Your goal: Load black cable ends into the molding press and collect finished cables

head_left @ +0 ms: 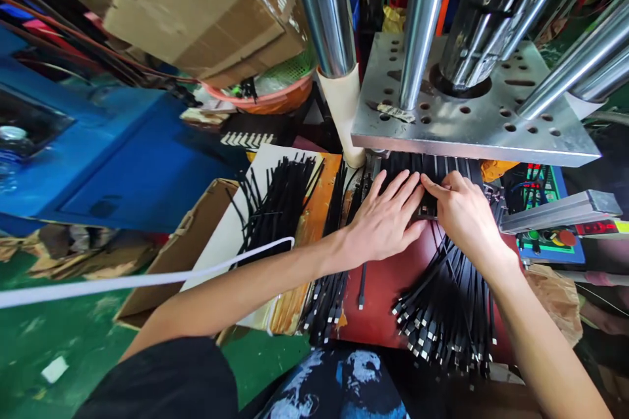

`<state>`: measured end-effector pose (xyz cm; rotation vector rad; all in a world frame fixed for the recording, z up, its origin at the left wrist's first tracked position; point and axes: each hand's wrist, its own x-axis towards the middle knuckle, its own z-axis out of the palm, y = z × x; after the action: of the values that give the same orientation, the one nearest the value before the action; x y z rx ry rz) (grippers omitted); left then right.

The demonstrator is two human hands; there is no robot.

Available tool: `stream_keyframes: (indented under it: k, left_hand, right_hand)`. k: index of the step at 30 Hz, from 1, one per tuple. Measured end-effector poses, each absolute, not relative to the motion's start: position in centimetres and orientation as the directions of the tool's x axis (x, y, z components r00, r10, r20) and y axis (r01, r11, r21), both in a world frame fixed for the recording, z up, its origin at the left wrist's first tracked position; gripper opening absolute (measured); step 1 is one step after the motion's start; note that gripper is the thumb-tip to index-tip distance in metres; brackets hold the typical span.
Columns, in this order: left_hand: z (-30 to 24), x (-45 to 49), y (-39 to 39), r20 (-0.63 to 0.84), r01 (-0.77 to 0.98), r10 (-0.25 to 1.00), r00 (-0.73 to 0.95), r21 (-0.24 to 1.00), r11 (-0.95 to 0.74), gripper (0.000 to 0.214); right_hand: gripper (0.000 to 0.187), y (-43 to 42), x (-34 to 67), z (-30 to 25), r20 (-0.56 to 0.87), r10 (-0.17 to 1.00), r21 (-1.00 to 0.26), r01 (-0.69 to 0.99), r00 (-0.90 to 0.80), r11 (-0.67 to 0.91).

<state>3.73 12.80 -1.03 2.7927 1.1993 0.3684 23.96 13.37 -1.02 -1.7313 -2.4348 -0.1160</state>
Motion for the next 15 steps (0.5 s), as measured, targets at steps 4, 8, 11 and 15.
stream_keyframes:
  k: [4, 8, 11, 15]
  left_hand:
    - [-0.5, 4.5, 16.7, 0.188, 0.730, 0.749, 0.635, 0.170, -0.662, 0.059]
    - [-0.8, 5.2, 20.3, 0.220, 0.732, 0.743, 0.632, 0.145, -0.666, 0.043]
    - [-1.4, 5.8, 22.7, 0.232, 0.761, 0.772, 0.592, 0.156, -0.630, 0.038]
    - [-0.7, 6.1, 23.9, 0.256, 0.756, 0.766, 0.590, 0.159, -0.636, 0.036]
  right_hand:
    - [0.055, 17.2, 22.9, -0.9, 0.171, 0.948, 0.018, 0.963, -0.269, 0.270]
    - [0.050, 20.7, 22.5, -0.9, 0.198, 0.942, -0.032, 0.959, -0.269, 0.281]
    - [0.053, 23.0, 22.3, -1.0, 0.205, 0.943, -0.031, 0.962, -0.261, 0.273]
    - [0.054, 24.2, 22.3, -0.3, 0.206, 0.946, -0.052, 0.962, -0.252, 0.267]
